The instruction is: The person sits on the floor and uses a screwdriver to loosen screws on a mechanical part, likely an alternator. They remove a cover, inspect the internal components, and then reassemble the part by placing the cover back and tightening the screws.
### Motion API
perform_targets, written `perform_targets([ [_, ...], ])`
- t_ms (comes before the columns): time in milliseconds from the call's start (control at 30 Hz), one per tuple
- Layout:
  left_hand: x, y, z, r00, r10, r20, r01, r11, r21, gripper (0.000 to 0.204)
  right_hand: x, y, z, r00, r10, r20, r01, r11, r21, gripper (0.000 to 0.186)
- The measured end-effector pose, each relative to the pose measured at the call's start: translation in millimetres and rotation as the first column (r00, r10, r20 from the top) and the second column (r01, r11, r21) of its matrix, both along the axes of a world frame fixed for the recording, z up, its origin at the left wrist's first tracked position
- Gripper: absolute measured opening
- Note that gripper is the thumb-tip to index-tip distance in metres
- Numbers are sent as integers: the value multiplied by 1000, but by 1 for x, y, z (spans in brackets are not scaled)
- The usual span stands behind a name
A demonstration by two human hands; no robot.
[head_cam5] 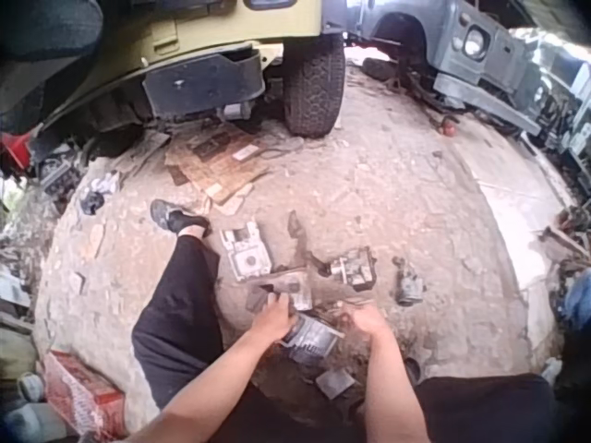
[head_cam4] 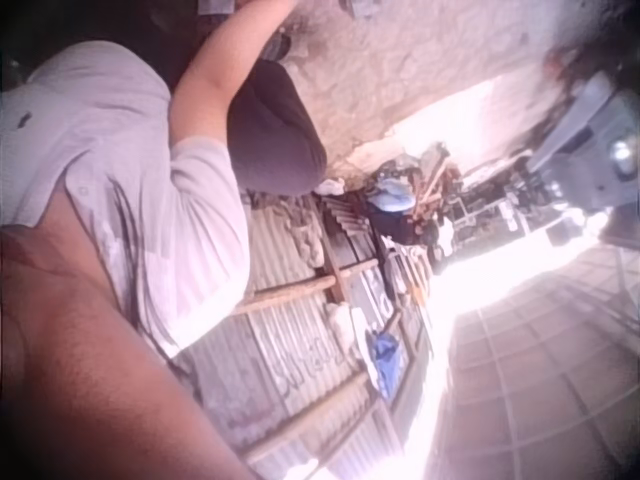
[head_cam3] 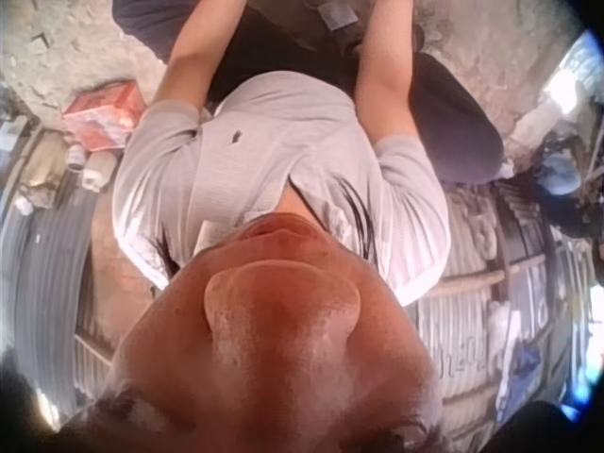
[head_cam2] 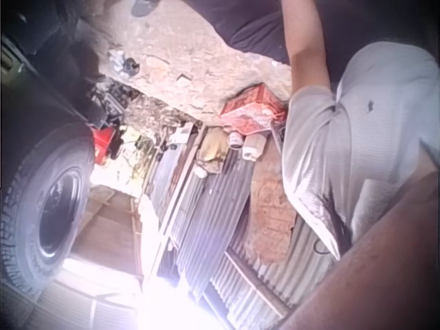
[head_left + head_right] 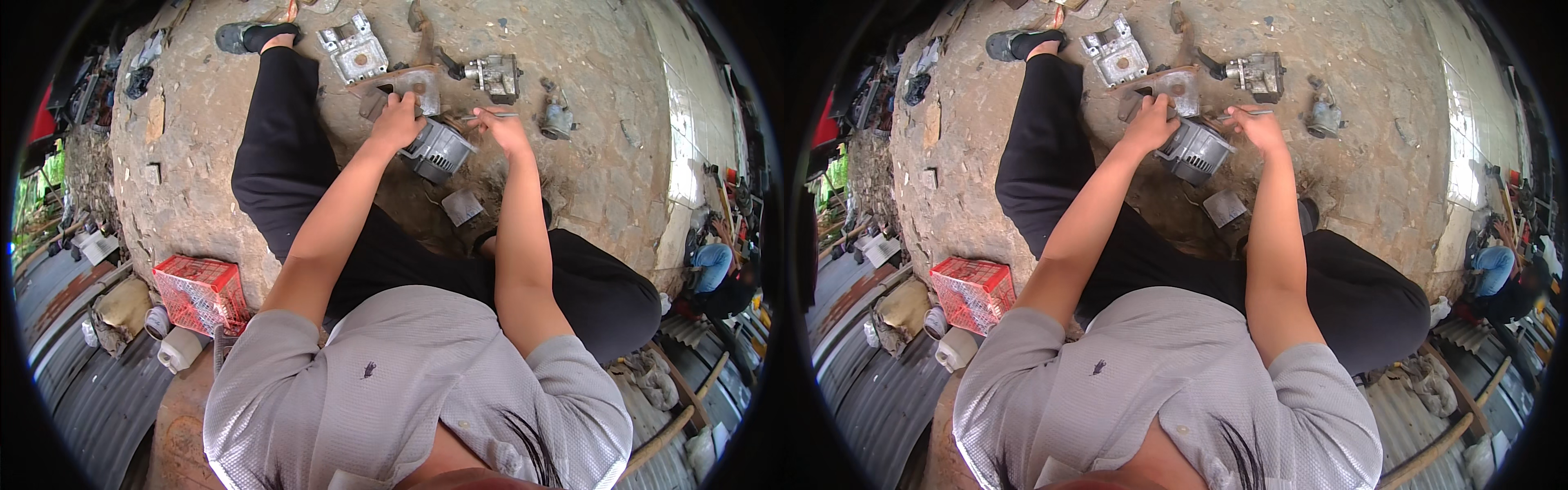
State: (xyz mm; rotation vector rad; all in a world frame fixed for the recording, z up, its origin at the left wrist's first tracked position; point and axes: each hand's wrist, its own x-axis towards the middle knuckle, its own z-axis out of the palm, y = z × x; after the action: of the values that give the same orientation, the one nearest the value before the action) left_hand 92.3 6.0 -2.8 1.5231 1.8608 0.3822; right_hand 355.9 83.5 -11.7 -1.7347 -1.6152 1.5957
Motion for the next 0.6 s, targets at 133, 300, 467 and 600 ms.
perform_targets([
  [133, 0, 5, -1, 1000, 2, 13, -2, 999, -49, 54, 1, -4, -9, 979, 110, 170, -121, 991, 54, 32],
  [300, 0, 7, -3, 1000, 7, 27, -6, 999, -44, 51, 0, -3, -7, 999, 3, 33, -3, 1000, 1, 31],
  [467, -3, 6, -11, 999, 19, 32, -18, 1000, -8, 49, -7, -4, 3, 955, 177, 238, -177, 984, -21, 31],
  [600, 0, 7, -7, 999, 16, 31, -15, 999, -31, 49, -5, -2, 3, 988, 94, 126, -100, 994, 43, 31],
])
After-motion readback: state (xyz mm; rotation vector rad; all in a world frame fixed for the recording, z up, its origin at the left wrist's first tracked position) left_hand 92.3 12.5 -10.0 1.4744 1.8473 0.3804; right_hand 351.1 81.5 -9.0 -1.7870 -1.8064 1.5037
